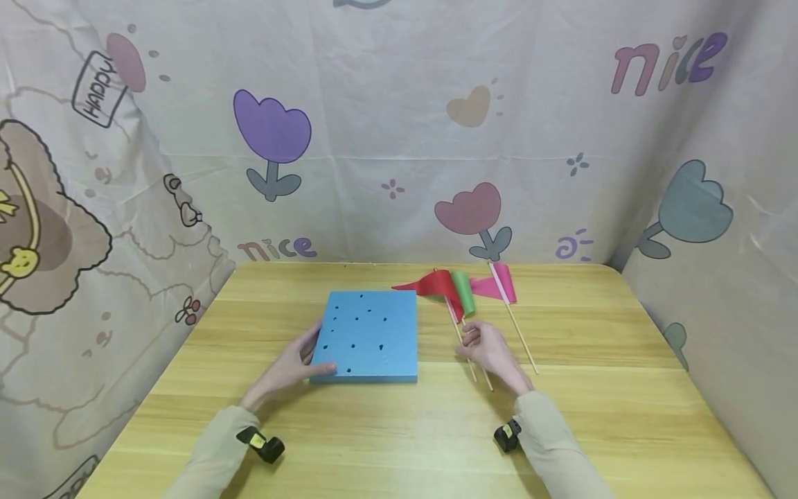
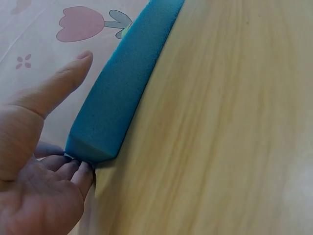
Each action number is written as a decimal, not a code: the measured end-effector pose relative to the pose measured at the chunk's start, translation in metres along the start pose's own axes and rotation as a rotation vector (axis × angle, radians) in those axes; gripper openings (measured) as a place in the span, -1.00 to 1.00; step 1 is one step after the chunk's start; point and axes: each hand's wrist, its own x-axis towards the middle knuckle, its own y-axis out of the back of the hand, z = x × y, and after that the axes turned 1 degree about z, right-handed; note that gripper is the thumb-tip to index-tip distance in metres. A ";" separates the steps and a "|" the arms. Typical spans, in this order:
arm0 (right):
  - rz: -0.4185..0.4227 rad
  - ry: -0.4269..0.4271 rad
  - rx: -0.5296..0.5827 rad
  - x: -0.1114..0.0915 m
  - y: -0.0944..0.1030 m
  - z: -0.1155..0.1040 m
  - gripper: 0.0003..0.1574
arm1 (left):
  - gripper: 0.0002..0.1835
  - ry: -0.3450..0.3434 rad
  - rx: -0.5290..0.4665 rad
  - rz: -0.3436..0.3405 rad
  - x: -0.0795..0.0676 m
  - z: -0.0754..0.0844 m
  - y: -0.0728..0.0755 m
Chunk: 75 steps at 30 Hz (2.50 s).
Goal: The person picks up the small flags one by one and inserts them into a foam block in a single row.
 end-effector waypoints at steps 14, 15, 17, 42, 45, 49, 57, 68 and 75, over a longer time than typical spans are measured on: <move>0.050 0.007 -0.183 0.004 -0.007 -0.005 -0.53 | 0.19 -0.003 0.001 -0.010 -0.005 -0.008 -0.002; 0.052 -0.002 -0.192 0.005 -0.008 -0.005 -0.54 | 0.19 -0.003 -0.001 -0.010 -0.005 -0.009 -0.002; 0.048 -0.011 -0.195 0.005 -0.009 -0.006 -0.56 | 0.19 -0.001 0.000 -0.012 -0.006 -0.009 -0.002; 0.057 -0.029 -0.032 0.009 -0.007 -0.006 -0.71 | 0.17 -0.016 -0.022 -0.007 -0.008 -0.007 -0.003; 0.050 0.001 -0.012 0.009 -0.006 -0.006 -0.70 | 0.17 -0.014 -0.031 -0.010 -0.008 -0.008 -0.003; 0.052 0.059 0.020 0.008 -0.004 -0.006 -0.73 | 0.17 -0.012 -0.034 -0.014 -0.008 -0.009 -0.003; 0.023 0.094 0.150 0.006 -0.001 -0.012 -0.71 | 0.16 -0.008 -0.035 -0.016 -0.008 -0.009 -0.003; -0.020 0.141 0.255 0.013 0.000 -0.021 -0.66 | 0.17 0.010 -0.054 -0.021 -0.007 -0.009 -0.002; -0.042 0.180 0.298 0.022 -0.004 -0.040 -0.69 | 0.20 -0.020 -0.026 -0.017 -0.008 -0.009 -0.003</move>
